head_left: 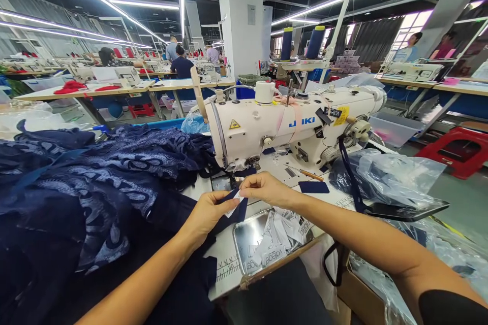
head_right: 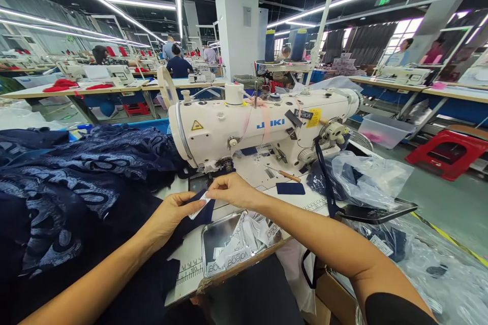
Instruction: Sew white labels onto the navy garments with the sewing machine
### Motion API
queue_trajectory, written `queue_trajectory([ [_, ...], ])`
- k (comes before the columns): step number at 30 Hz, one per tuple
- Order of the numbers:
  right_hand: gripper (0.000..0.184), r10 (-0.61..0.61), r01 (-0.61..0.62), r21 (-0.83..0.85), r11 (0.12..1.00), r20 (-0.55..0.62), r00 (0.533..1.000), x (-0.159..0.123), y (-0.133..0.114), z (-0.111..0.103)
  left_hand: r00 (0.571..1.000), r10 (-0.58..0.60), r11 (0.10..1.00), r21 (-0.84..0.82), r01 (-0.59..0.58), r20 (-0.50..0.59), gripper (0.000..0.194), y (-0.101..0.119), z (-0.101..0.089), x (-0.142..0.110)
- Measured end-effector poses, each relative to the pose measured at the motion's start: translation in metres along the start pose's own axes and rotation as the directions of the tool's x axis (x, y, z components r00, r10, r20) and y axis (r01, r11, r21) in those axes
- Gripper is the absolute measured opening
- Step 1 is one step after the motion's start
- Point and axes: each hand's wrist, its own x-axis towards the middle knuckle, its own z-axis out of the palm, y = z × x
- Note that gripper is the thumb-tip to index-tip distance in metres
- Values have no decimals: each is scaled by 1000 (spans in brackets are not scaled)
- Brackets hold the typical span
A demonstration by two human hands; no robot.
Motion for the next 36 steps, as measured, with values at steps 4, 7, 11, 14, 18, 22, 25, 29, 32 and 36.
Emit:
queue_trajectory([
  [4, 17, -36, 40, -49, 998, 78, 996, -2, 4, -6, 999, 0, 997, 75, -3, 41, 25, -2, -4, 1],
  [7, 15, -58, 78, -411, 908, 61, 996, 3, 6, -34, 997, 66, 971, 227, -72, 34, 30, 0, -18, -1],
  [11, 21, -108, -171, -891, 420, -236, 966, 22, 10, -90, 746, 664, 462, 757, -462, 49, 21, 8, -40, 2],
  [14, 30, -112, -223, -915, 337, -274, 955, 44, 18, -119, 314, 818, -292, 818, -495, 481, 21, 8, -40, 18],
  [18, 42, -130, -202, -951, 235, -237, 963, 66, 24, -129, 294, 650, -555, 701, -447, 701, 40, -13, -19, 49],
  [22, 37, -150, -290, -954, 83, -299, 942, 60, 23, -118, 458, 584, -494, 741, -454, 670, 31, -32, -8, 59],
  [25, 29, -109, -246, -969, 2, -245, 963, 39, 25, -95, 474, 523, -554, 705, -443, 708, 26, -34, -8, 55],
  [29, 21, -47, -68, -995, -72, -64, 997, 16, 31, -62, 470, 499, -598, 682, -422, 728, 23, -31, -4, 51],
  [32, 18, -21, -32, -998, -61, -31, 999, 8, 30, -52, 483, 496, -596, 687, -415, 722, 23, -32, -4, 48],
  [36, 24, -8, 29, -999, -41, 29, 1000, 0, 28, -57, 503, 499, -588, 702, -403, 706, 24, -34, -7, 41],
])
